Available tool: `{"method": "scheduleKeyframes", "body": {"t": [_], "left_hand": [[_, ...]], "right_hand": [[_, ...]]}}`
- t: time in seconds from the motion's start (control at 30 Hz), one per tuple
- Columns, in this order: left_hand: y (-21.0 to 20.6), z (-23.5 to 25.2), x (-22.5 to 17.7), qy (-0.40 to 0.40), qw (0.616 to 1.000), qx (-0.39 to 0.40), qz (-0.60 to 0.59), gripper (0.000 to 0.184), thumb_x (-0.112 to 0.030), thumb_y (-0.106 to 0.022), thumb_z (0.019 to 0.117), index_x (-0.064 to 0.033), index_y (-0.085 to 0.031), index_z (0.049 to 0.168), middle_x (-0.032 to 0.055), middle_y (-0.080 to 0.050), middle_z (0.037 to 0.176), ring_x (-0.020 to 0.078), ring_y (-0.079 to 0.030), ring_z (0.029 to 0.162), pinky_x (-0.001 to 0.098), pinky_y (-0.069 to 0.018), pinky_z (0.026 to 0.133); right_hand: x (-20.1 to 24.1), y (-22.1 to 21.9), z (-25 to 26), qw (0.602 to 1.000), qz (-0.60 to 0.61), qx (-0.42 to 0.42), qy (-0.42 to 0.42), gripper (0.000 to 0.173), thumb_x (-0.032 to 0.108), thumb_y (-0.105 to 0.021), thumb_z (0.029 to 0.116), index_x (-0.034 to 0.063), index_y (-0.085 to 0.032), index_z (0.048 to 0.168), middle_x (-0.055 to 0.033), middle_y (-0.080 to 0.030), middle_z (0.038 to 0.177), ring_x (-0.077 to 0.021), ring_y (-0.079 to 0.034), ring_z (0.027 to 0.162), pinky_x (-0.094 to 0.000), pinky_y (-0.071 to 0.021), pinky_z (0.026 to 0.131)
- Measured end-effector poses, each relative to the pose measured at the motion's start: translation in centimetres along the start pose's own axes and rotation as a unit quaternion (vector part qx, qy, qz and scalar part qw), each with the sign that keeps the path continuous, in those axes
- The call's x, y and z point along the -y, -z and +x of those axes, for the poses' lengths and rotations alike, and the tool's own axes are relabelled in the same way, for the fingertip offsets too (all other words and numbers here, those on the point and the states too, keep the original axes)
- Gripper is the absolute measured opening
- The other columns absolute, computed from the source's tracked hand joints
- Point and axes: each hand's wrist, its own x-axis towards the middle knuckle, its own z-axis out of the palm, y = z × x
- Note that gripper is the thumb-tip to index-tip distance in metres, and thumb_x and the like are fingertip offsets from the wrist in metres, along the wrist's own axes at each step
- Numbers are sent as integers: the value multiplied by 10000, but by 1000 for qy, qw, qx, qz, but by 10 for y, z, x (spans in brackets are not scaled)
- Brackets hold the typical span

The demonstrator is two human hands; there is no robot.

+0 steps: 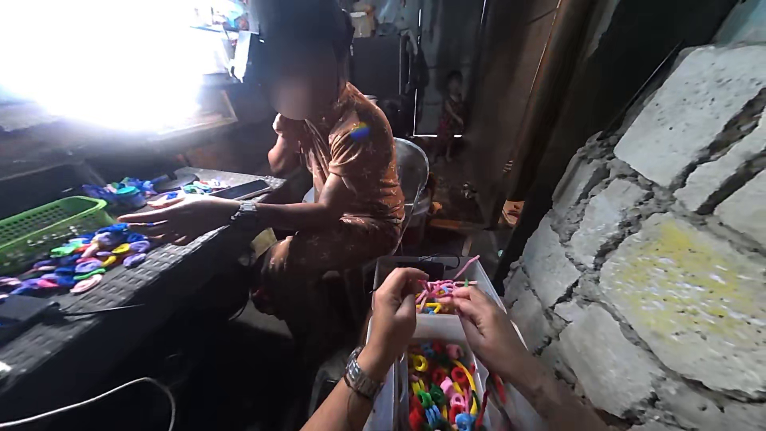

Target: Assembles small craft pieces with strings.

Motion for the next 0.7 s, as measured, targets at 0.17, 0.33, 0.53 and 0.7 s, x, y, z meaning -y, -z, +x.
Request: {"method": "scheduleKeyframes", "body": {"t": [0.17,0.33,0.53,0.7], "left_hand": [[-5,2,-11,138,974,181,22,364,-89,-463,1035,31,-495,1377,49,-631,858,77,-608,706,264,-538,682],[-1,4,-11,189,932,295,-89,272,-157,-431,1060,-28,-656,978,-58,-606,905,0,-573,806,218,-505,754],[-6,4,-6,181,860,172,-446,244,-374,-615,1006,-183,-767,1028,-26,-713,1140,69,-655,1013,246,-544,838],[-12,-2,-7,-30,982,155,104,288,-40,-524,1005,-26,-700,1233,116,-671,1179,131,-652,1032,284,-547,918]], "right_hand": [[10,7,7,953,265,-115,-96,327,211,-547,1009,-6,-705,1195,-78,-612,1308,-79,-604,1152,-224,-526,953],[10,5,9,856,467,-170,-139,101,146,-676,930,163,-775,913,39,-736,1038,-71,-675,995,-255,-573,869],[4,7,5,907,413,-54,-59,110,180,-680,929,233,-771,897,63,-637,1270,-48,-585,1178,-237,-516,988],[3,6,4,901,421,-89,-54,124,170,-673,944,214,-784,912,62,-664,1179,-38,-625,1075,-209,-548,907]]}}
